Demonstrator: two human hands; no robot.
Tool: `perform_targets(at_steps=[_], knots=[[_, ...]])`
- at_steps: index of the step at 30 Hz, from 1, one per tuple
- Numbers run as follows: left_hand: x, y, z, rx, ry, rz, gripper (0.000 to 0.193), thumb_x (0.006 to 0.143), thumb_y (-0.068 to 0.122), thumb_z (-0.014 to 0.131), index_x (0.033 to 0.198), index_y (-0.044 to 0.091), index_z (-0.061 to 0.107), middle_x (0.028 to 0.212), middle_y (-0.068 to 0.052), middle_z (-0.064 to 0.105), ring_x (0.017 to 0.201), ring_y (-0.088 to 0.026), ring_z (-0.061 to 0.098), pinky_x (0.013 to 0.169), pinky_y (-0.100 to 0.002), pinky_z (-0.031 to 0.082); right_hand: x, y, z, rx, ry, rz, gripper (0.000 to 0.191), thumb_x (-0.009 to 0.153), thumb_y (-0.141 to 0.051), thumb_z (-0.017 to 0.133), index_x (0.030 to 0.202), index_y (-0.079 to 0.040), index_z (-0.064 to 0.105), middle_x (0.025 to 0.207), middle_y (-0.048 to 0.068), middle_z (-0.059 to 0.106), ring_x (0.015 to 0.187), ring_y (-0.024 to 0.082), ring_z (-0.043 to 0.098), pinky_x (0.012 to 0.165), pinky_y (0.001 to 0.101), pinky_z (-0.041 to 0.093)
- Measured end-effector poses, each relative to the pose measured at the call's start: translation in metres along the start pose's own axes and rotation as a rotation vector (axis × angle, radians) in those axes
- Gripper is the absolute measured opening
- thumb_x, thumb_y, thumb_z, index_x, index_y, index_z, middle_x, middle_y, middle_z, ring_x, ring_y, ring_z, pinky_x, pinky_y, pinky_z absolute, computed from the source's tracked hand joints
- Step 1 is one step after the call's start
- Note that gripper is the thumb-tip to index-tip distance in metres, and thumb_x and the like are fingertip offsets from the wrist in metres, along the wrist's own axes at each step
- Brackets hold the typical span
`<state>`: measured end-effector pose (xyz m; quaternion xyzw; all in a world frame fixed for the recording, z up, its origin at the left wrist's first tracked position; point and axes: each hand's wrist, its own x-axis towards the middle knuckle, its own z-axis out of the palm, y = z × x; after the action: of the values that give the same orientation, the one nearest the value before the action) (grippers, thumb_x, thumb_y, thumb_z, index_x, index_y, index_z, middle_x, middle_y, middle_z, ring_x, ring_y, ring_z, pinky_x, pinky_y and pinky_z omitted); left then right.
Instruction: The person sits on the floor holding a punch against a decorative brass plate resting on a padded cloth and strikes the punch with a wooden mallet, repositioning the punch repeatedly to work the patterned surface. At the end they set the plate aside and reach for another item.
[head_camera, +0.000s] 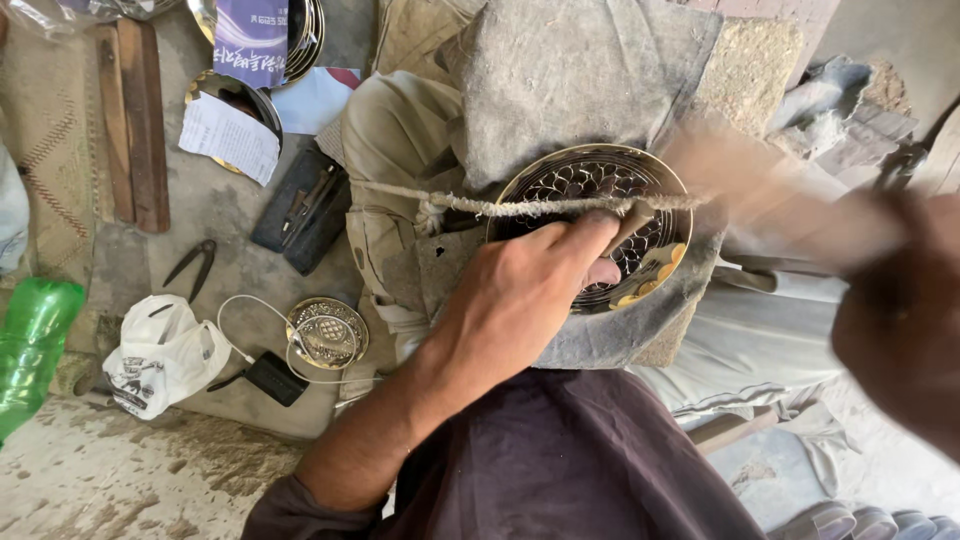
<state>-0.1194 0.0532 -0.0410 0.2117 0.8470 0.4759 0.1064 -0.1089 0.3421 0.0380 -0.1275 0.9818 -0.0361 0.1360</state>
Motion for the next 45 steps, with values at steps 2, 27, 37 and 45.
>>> perform_targets(at_steps=[2,27,37,45], knots=[[0.004,-0.004,-0.002,0.04,-0.019,0.071,0.028,0.102,0.017,0.07,0.124,0.003,0.059,0.09,-0.01,0.073,0.07,-0.013,0.071,0.053,-0.024,0.058,-0.013,-0.007,0.005,-0.003,0.02,0.067,0.039,0.082,0.012,0.061,0.121,0.007,0.065,0.09,0.02,0.069,0.074,0.026,0.069,0.068,0.037,0.058],[-0.014,0.039,-0.002,-0.163,0.355,-0.052,0.019,0.105,0.017,0.068,0.108,0.001,0.058,0.099,-0.012,0.073,0.086,-0.02,0.078,0.067,-0.031,0.066,0.023,-0.048,-0.078,-0.21,-0.004,0.068,0.05,0.083,-0.024,0.072,0.132,-0.012,0.067,0.094,0.007,0.074,0.072,0.019,0.072,0.067,0.0355,0.062],[-0.013,0.047,0.021,-0.112,0.394,-0.167,0.024,0.103,0.022,0.067,0.1,0.002,0.055,0.083,-0.008,0.071,0.072,-0.016,0.077,0.057,-0.031,0.059,0.018,-0.046,-0.081,-0.011,0.314,0.035,0.054,0.075,-0.013,0.071,0.128,-0.005,0.066,0.098,0.014,0.073,0.076,0.027,0.07,0.059,0.0408,0.057],[-0.006,0.047,0.018,-0.003,0.308,-0.048,0.024,0.103,0.024,0.067,0.102,0.002,0.057,0.081,-0.009,0.071,0.07,-0.02,0.075,0.058,-0.035,0.057,0.02,-0.037,-0.069,-0.285,0.168,0.033,0.027,0.098,-0.018,0.062,0.124,-0.014,0.063,0.092,0.009,0.071,0.071,0.021,0.067,0.059,0.0372,0.058]])
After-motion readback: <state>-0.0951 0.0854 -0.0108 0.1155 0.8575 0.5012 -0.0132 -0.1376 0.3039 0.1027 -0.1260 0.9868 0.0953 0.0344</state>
